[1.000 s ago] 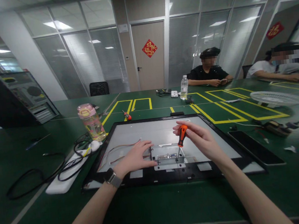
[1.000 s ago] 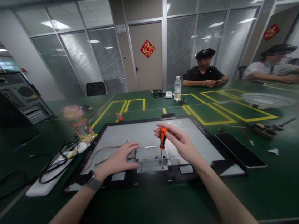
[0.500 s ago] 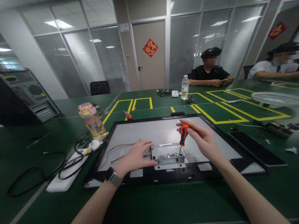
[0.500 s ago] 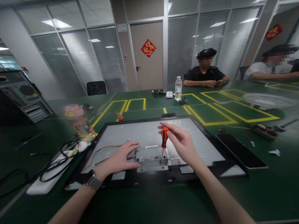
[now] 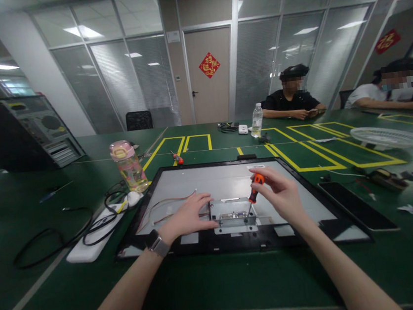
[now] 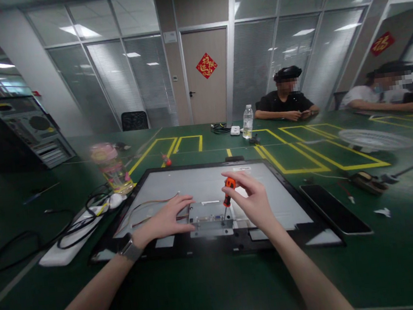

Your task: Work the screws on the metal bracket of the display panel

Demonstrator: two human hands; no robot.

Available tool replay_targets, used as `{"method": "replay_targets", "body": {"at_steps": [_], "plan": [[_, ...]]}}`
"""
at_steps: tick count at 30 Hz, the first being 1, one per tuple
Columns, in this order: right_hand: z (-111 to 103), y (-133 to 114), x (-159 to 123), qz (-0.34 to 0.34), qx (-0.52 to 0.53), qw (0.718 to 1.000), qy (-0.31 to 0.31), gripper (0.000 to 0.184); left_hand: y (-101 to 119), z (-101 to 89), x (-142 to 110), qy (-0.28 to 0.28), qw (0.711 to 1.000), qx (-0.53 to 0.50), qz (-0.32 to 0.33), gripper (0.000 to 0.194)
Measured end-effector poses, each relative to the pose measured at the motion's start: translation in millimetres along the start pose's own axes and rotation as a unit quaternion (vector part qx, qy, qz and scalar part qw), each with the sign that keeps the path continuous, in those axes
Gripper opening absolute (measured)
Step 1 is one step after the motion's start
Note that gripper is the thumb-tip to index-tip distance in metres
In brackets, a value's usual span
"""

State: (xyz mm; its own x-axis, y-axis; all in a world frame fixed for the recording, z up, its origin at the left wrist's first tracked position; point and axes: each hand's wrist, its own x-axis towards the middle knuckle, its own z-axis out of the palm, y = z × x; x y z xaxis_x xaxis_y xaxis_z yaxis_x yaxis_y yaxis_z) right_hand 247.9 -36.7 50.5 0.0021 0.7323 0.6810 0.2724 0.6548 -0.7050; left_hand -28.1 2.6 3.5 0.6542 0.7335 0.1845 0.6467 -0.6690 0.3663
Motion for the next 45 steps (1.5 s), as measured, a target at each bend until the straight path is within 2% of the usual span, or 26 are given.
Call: {"method": "replay_targets", "body": {"at_steps": [3,8,14,20,25,27,33,36,39,45], "plan": [[-1,-3,0,-0.023,-0.016,1.000,-0.004,0.023,1,-1.1,0,-0.002,1.000,-0.001,-0.003,0.074],[-2,-7,-1,0.009,0.038,0.998,-0.041,0.029,3,-2.1,0,-0.003,1.000,-0.006,-0.008,0.072],[-1,-1,-1,-0.032,-0.035,0.999,0.013,0.017,1,-0.5,0,0.002,1.000,-0.012,-0.003,0.074],[-2,-6,-1,0.009,0.050,0.998,-0.034,0.027,1,-1.0,0,0.001,1.000,-0.005,-0.003,0.073],[0,-2,0,-0.010,0.002,1.000,0.021,0.012,1,-0.2,0,0.000,1.000,-0.004,-0.001,0.073],[1,-1,0,-0.020,0.001,1.000,0.024,0.010,1,-0.4,0,0.000,1.000,-0.002,-0.002,0.073],[-2,-3,0,0.019,0.059,0.998,-0.011,0.016,2,-1.8,0,-0.002,1.000,0.000,-0.003,0.074],[-3,-1,0,0.059,0.135,0.988,-0.043,0.023,2,-1.5,-1,-0.002,1.000,-0.003,-0.003,0.074],[-2,2,1,0.063,0.201,0.976,-0.052,0.019,1,-1.0,-1,-0.005,1.000,-0.004,-0.007,0.075],[-1,4,0,0.051,0.155,0.986,-0.036,0.013,3,-1.8,0,-0.006,1.000,-0.001,-0.008,0.073]]}}
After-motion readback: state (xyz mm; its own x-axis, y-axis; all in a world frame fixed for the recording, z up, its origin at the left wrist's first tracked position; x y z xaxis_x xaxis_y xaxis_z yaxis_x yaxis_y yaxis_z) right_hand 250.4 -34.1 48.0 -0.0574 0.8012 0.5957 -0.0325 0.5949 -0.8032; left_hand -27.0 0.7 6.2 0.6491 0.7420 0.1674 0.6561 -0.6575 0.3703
